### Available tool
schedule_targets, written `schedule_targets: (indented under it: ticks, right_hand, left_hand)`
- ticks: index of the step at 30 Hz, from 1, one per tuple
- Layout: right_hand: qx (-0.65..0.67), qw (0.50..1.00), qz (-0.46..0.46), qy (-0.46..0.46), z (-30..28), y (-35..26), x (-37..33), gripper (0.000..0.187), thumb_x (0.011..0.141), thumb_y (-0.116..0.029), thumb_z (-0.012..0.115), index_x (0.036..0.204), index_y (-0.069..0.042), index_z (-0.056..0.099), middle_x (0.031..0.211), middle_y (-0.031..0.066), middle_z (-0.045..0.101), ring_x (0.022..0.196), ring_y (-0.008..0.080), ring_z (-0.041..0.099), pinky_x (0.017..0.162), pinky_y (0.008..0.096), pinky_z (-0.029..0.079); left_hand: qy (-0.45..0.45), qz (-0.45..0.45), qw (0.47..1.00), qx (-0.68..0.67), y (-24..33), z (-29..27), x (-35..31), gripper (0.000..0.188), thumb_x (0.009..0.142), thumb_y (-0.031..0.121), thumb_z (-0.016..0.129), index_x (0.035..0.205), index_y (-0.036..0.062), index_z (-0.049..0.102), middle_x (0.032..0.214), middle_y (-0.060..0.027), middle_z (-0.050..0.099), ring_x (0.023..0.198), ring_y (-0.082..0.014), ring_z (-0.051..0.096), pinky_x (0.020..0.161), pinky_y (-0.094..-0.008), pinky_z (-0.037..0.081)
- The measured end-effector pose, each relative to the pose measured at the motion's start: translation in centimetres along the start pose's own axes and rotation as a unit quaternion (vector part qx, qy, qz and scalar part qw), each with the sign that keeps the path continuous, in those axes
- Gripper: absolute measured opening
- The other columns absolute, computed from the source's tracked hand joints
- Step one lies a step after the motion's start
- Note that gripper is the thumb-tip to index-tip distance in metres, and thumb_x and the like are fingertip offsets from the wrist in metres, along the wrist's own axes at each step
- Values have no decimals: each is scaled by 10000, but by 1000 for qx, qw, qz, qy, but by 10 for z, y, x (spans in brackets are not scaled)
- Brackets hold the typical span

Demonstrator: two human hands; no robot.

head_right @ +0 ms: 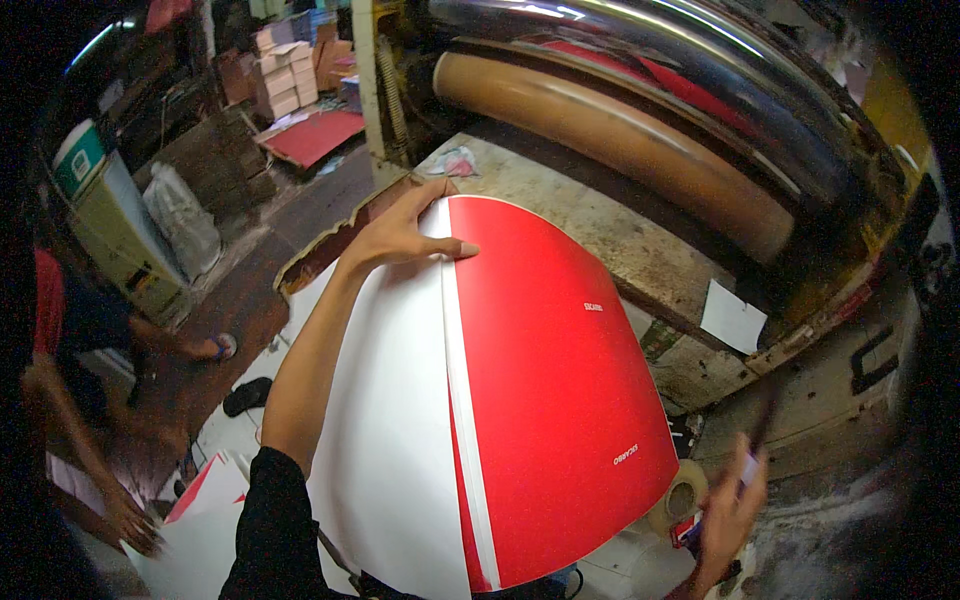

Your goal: The person cuts printed laminated sheets coming out of a roller machine using a utility blade and arranges the cut sheets into stacks by hand.

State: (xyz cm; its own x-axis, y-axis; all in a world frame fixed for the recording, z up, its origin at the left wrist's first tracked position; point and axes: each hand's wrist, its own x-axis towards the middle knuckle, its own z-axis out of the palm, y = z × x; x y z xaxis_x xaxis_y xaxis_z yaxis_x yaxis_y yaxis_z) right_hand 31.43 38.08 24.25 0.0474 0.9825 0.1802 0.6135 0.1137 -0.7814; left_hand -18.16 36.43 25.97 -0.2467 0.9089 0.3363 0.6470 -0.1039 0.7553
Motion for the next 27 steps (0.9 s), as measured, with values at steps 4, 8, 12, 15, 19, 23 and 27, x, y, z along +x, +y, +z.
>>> schedule_targets:
  ticks: [4,8,12,15,19,23,27]
  right_hand:
    - [226,916,-40,-328,86,-128,2,229,1005,-248,422,1108,-57,496,611,12,514,431,73,451,378,235,361]
    - [347,835,-109,-412,210,-157,28,247,996,-219,436,1101,2,471,693,75,588,479,106,523,382,260,416]
    - [312,854,-112,-402,268,-149,43,271,984,-222,472,1106,20,481,788,116,638,561,113,587,432,247,493]
    - [266,856,-108,-430,277,-141,45,261,966,-190,483,1081,43,503,784,112,636,552,116,594,421,264,509]
    - [257,845,-122,-453,269,-168,48,275,956,-163,500,1035,97,545,704,108,615,459,138,591,396,269,497]
    - [241,842,-124,-466,273,-180,54,275,949,-145,506,1020,118,547,673,121,621,451,166,614,397,282,501]
    - [199,847,-140,-473,275,-191,54,257,942,-126,509,993,121,557,677,132,631,467,186,632,414,292,518]
  left_hand:
    - [7,-4,998,68,-5,20,-2,760,641,550,777,1173,60,543,1238,-193,559,1218,-291,496,1056,-422,317]
    - [13,-19,1000,17,-7,26,-1,751,658,508,763,1206,37,557,1234,-198,569,1211,-302,506,1037,-396,354]
    - [53,-49,990,125,-32,16,-1,550,713,331,709,1154,24,593,1029,-129,651,910,-219,615,818,-354,469]
    - [22,-156,976,148,-48,1,-7,331,747,148,619,1032,-20,616,839,-99,649,827,-189,615,741,-327,476]
    - [30,-25,995,-92,-82,-7,-27,363,698,74,662,1045,-15,601,928,-68,634,892,-142,579,820,-307,454]
    - [90,-13,987,-130,-68,10,-25,382,689,122,739,1010,-4,575,988,-108,636,974,-174,585,920,-303,419]
    - [167,29,970,-173,-79,23,-24,341,738,99,741,992,10,531,949,-84,584,939,-166,567,890,-292,425]
